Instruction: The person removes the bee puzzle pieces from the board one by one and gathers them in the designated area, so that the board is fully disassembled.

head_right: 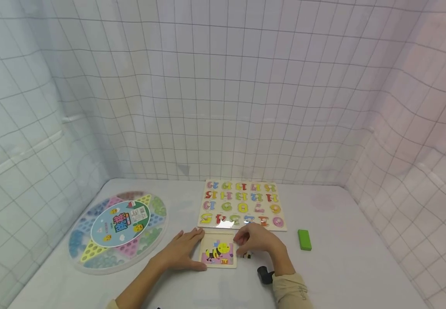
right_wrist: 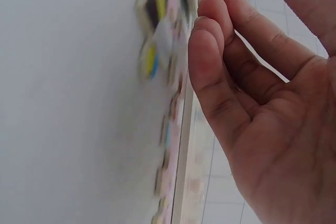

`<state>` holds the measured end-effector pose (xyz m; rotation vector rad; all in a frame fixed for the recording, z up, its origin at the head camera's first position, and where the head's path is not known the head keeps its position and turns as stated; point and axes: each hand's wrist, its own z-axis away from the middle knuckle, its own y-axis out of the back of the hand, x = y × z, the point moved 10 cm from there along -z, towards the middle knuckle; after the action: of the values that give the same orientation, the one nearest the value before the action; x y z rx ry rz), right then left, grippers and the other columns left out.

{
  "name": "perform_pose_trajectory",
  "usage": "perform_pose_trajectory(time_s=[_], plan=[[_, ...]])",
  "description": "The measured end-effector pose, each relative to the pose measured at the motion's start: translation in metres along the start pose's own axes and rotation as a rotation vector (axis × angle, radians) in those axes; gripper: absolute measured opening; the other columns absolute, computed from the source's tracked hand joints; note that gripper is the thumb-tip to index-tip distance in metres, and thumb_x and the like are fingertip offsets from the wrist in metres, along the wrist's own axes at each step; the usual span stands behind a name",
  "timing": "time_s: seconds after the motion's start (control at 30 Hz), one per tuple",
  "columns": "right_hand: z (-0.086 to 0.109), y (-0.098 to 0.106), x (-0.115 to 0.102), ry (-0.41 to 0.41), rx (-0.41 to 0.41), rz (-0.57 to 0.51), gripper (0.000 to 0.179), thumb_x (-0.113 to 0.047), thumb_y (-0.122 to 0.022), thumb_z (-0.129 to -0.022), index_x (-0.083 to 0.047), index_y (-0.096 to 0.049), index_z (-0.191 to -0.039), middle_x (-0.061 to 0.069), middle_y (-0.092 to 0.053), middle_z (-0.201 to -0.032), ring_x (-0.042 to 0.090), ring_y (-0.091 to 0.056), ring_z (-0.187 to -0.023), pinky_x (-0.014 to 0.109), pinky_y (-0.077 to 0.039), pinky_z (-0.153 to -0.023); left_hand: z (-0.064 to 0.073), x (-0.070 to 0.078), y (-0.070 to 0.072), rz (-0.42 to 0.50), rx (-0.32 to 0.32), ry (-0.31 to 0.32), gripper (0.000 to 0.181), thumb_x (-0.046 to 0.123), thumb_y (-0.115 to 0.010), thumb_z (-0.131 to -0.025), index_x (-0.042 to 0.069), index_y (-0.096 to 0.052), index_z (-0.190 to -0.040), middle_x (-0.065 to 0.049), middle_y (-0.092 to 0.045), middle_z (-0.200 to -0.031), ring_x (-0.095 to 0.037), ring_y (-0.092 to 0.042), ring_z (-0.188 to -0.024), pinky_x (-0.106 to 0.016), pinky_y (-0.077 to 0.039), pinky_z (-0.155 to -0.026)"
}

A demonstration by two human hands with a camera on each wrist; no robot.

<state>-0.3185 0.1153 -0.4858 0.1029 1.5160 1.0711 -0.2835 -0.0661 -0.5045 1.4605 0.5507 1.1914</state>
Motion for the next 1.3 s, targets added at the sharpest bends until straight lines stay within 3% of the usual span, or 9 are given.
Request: perform_pose_trajectory(time_s=[0.23,0.63,1.03,1.3], plan=[[-0.015,-0.015,-0.018,0.039,-0.044,-0.008,0.026,-0.013,-0.084,-0.072,-0.009,-0.073,-0.095,-0.001,-0.065,-0.078,0.012,-0.058,-0.071,0.022,-0.049,-0.061,-0.001,0.000,-0.003,0.014,-0.019,-0.001,0.108,0.067,-0.074,-0.069,0.008,-0.035,-0.151,-0.009,-0.034,-0.158,-0.028,-0.029,-0.148,-0.055,-0.016,-0.122],[-0.032,-0.028,-0.033,0.006,-0.063,0.009,0.027,-0.011,-0.085,-0.070,-0.008,-0.073,-0.095,-0.001,-0.066,-0.081,0.012,-0.058,-0.074,0.022,-0.049,-0.064,0.002,0.004,-0.005,-0.006,-0.007,-0.025,0.108,0.069,-0.073,-0.069,0.007,-0.036,-0.150,-0.009,-0.036,-0.157,-0.028,-0.031,-0.147,-0.056,-0.019,-0.121],[-0.034,-0.030,-0.036,-0.047,-0.042,0.103,0.023,-0.011,-0.086,-0.068,-0.011,-0.073,-0.086,-0.004,-0.064,-0.076,0.010,-0.057,-0.069,0.023,-0.049,-0.063,0.000,0.001,-0.002,-0.004,-0.003,-0.013,0.108,0.068,-0.074,-0.069,0.008,-0.036,-0.150,-0.008,-0.035,-0.158,-0.028,-0.030,-0.148,-0.056,-0.018,-0.121],[-0.036,-0.030,-0.040,-0.038,-0.044,0.113,0.026,-0.011,-0.087,-0.067,-0.012,-0.069,-0.085,-0.001,-0.062,-0.078,0.012,-0.054,-0.071,0.024,-0.047,-0.063,0.000,0.000,0.001,-0.004,-0.002,-0.010,0.108,0.068,-0.074,-0.069,0.007,-0.036,-0.150,-0.009,-0.035,-0.158,-0.029,-0.030,-0.148,-0.056,-0.018,-0.121]])
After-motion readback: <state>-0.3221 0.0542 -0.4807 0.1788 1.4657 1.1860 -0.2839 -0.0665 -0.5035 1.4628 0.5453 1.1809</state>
